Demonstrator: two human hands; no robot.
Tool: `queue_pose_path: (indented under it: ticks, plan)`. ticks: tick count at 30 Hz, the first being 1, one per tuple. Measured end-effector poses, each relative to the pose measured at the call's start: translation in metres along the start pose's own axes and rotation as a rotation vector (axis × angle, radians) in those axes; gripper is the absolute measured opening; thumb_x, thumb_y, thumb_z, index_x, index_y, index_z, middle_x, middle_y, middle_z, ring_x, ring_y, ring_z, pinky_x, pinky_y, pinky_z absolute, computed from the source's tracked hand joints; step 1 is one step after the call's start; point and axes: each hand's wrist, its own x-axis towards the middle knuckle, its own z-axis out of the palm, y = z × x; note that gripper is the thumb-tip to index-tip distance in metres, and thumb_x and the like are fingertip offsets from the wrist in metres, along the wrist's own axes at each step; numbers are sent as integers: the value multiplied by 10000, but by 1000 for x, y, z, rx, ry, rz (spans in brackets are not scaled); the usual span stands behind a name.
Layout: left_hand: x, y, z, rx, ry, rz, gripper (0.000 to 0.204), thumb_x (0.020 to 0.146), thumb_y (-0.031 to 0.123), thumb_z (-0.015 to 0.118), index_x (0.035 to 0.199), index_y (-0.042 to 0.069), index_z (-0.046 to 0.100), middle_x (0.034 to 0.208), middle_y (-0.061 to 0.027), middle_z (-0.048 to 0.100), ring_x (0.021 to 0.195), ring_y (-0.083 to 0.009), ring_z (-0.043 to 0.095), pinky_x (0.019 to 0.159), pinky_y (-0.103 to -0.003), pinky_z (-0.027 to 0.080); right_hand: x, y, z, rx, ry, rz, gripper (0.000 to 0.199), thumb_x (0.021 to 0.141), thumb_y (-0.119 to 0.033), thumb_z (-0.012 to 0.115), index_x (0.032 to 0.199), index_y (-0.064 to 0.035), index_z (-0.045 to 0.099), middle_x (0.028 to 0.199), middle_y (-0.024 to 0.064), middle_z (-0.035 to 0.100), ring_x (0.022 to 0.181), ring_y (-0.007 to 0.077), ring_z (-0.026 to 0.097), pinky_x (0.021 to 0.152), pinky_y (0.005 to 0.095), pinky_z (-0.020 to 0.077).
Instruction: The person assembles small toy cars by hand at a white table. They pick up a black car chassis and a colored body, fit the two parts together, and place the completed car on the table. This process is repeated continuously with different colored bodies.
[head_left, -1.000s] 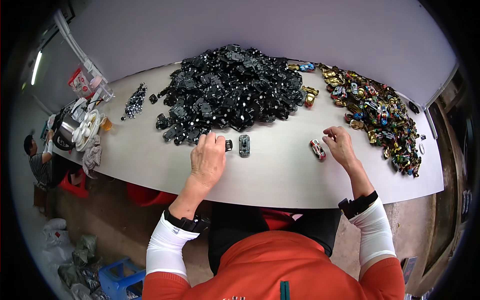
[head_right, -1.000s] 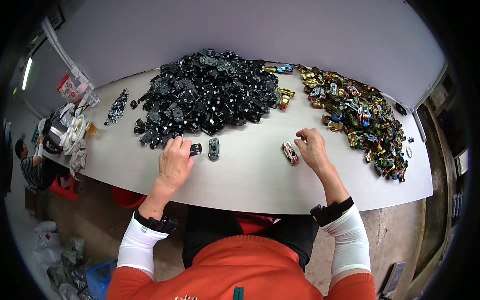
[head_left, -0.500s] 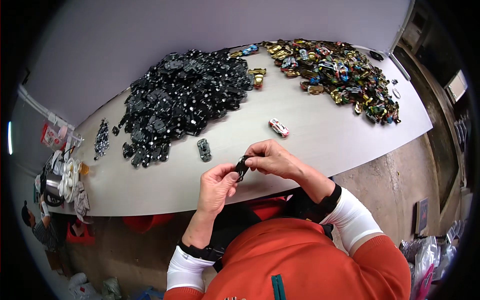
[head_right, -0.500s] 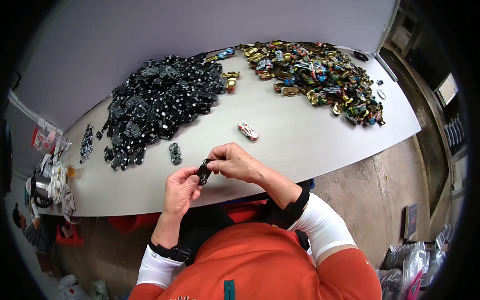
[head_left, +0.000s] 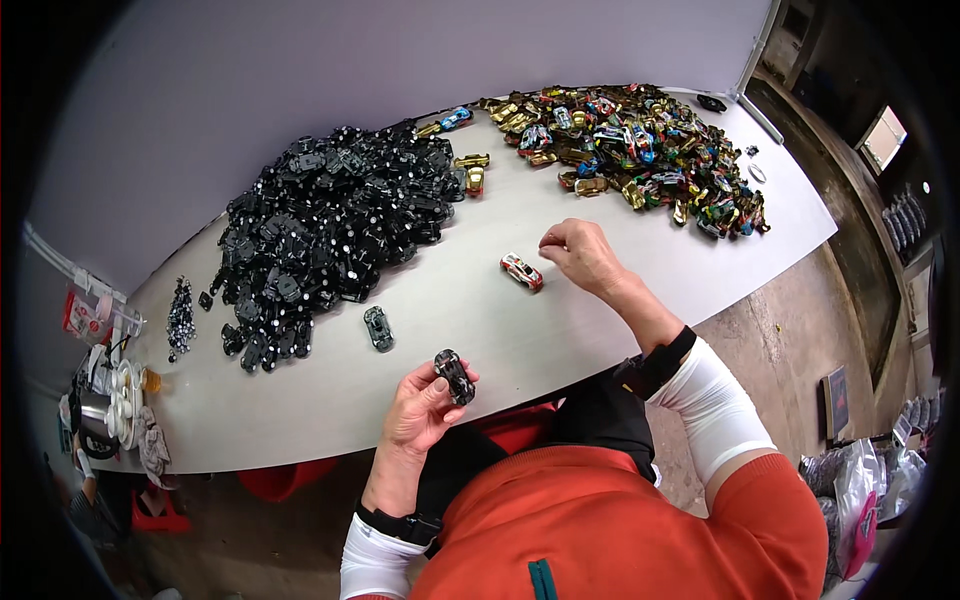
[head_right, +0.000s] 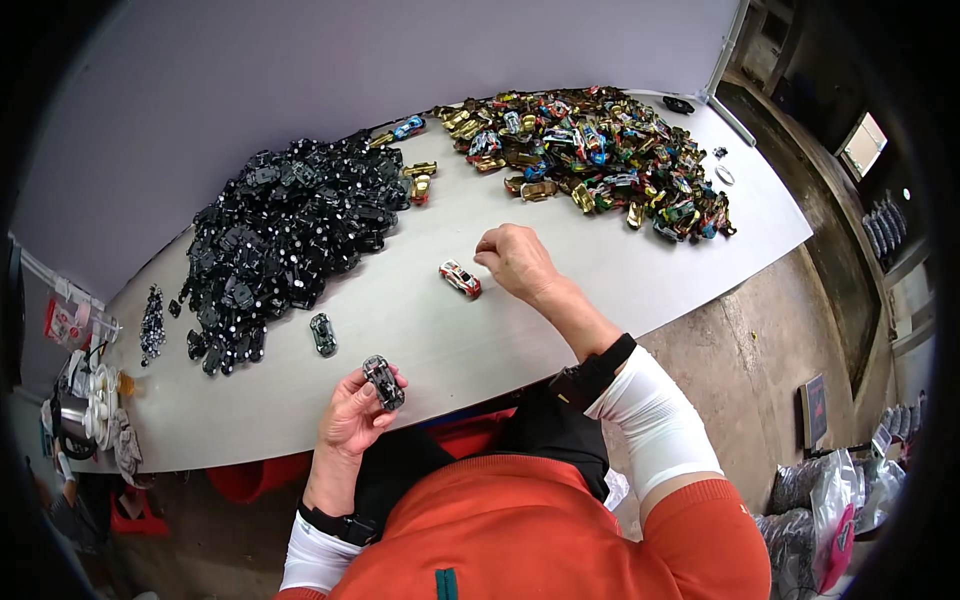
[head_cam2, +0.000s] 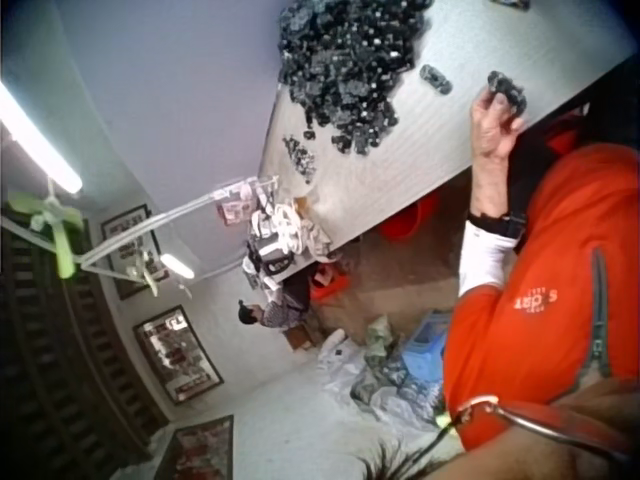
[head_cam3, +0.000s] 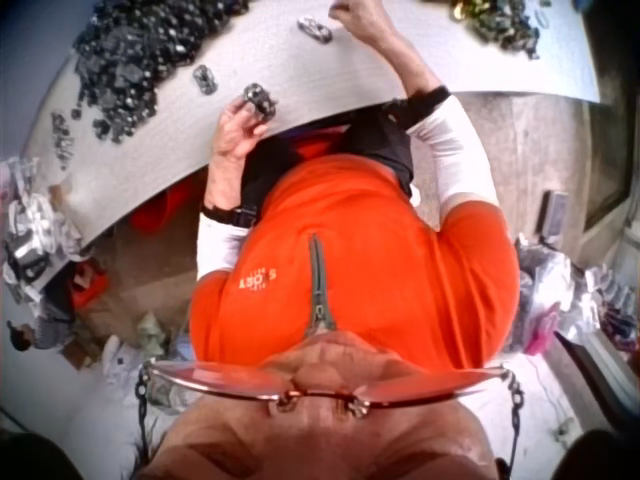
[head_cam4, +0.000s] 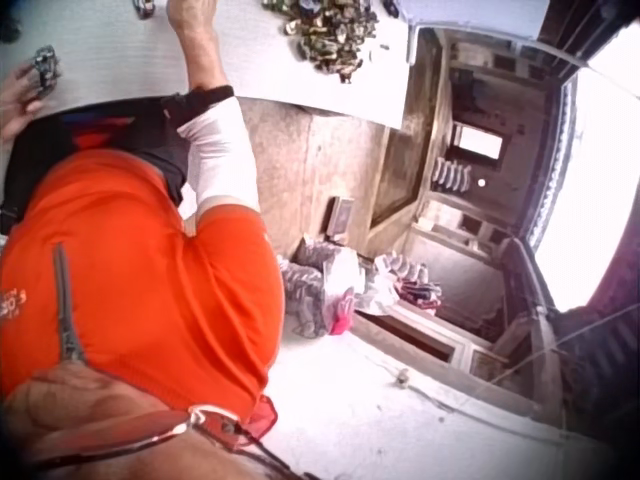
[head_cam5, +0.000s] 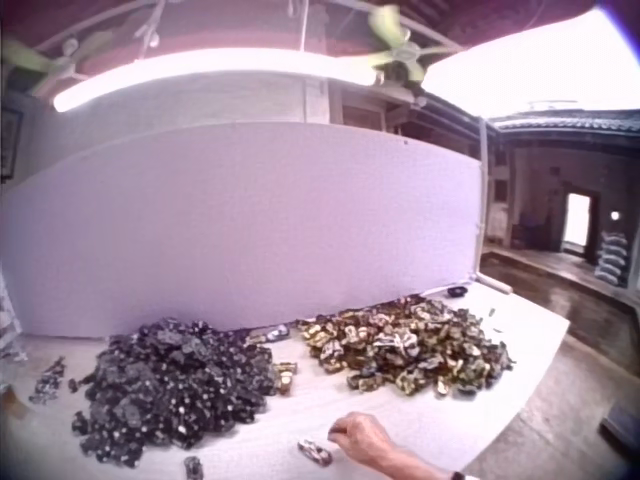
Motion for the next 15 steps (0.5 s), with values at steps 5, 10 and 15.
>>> queue_pose_path:
  ticks: [5,10,15]
  plan:
    - [6,-6,2,-2,8,110,286,843,88,594,1109,-2,542,1075,-207,569,802,-171,589,526,-233,463,5,-21,23,-256,-65,-113,274,708,-273,694,788,-16,640,877,167,588,831,342,583,740,400,480]
    - [9,-9,-5,-112,-38,151,318,852,119,590,1127,-24,520,1044,-182,579,820,-191,573,549,-258,463,-4,-33,23,-69,-142,-179,261,679,-205,727,848,-20,656,866,156,592,782,310,586,692,380,477]
    - [11,-6,0,-51,-29,51,338,894,192,533,1116,-63,513,961,-176,604,813,-217,598,599,-295,497,-48,-69,18,435,-344,-334,280,705,-149,743,957,-52,669,785,46,609,674,134,547,575,258,441]
